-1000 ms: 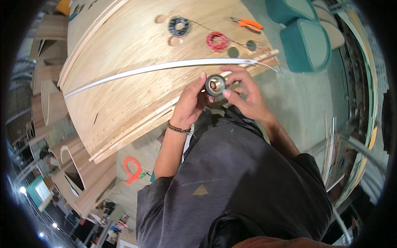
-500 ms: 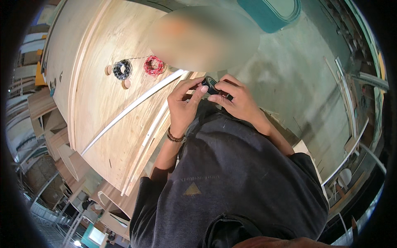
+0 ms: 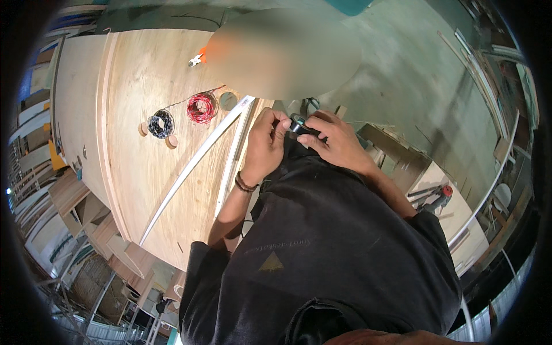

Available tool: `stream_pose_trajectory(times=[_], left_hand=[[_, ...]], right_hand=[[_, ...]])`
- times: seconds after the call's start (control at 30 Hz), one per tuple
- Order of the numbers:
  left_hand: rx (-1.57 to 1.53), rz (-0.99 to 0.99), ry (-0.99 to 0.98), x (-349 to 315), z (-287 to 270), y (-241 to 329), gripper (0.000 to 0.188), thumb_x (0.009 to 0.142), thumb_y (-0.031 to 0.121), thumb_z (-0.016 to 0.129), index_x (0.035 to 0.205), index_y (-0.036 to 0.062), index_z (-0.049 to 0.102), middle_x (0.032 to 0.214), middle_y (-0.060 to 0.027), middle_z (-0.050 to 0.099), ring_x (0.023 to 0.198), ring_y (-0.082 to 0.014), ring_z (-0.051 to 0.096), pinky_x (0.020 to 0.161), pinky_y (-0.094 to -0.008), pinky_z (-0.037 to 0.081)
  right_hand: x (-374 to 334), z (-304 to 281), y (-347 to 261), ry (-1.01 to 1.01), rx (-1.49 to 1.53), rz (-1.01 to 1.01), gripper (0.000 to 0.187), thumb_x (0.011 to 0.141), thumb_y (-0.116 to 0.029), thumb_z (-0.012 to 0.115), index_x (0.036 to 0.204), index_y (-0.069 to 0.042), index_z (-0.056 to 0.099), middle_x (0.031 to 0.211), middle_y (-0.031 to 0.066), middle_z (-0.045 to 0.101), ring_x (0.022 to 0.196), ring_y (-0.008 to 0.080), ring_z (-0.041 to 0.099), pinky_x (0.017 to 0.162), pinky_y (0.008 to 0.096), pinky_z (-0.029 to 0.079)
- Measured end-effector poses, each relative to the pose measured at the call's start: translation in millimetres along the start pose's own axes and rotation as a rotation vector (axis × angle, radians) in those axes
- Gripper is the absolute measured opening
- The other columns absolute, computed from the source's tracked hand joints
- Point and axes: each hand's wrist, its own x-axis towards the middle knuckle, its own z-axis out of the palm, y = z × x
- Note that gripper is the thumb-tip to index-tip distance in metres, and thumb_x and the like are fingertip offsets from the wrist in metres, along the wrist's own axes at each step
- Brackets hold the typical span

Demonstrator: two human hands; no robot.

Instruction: The person drills a hole in a wooden panel, then prepares and threads LED strip lights and wires through the holes.

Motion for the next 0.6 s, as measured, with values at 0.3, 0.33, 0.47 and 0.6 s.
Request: stream_pose_trajectory(times=[0.3,0.33,0.47,0.6], left_hand=[[-0.267,-0.222,-0.18,20.3,-17.4,-28.5,0.019,0.106,0.02,0.054,0.104,0.0013,0.056,0.086,0.0002,0.055,0.079,-0.009,0.047,0.072,-0.0253,0.043],[-0.261,-0.23,-0.19,19.3,-18.0,-29.0,0.02,0.106,0.021,0.054,0.104,0.0016,0.057,0.086,0.0001,0.055,0.078,-0.0086,0.048,0.071,-0.025,0.044],[-0.33,-0.151,-0.213,18.3,-22.6,-25.5,0.023,0.105,0.026,0.057,0.105,0.0038,0.059,0.09,0.0006,0.057,0.076,-0.0065,0.052,0.064,-0.0233,0.047],[-0.323,-0.053,-0.221,23.4,-28.2,-34.2,0.021,0.106,0.025,0.056,0.106,0.0037,0.059,0.093,-0.0017,0.06,0.08,-0.0082,0.056,0.067,-0.0243,0.05]], right_hand=[[-3.9,38.3,-2.6,0.11,0.394,0.146,0.032,0.097,-0.026,0.067,0.113,0.002,0.064,0.097,0.0156,0.063,0.081,0.0253,0.066,0.072,0.0352,0.057],[-5.1,40.7,-0.5,0.136,0.41,0.099,0.031,0.097,-0.024,0.067,0.113,0.003,0.064,0.097,0.0144,0.063,0.082,0.0234,0.066,0.073,0.0343,0.057],[-10.7,54.3,5.6,0.176,0.765,0.121,0.027,0.098,-0.018,0.067,0.114,0.003,0.063,0.102,0.0089,0.064,0.089,0.0178,0.066,0.072,0.0314,0.057],[-4.8,55.1,-8.9,0.254,1.071,0.367,0.025,0.097,-0.015,0.068,0.115,0.002,0.064,0.106,0.0081,0.065,0.091,0.016,0.066,0.074,0.0297,0.058]])
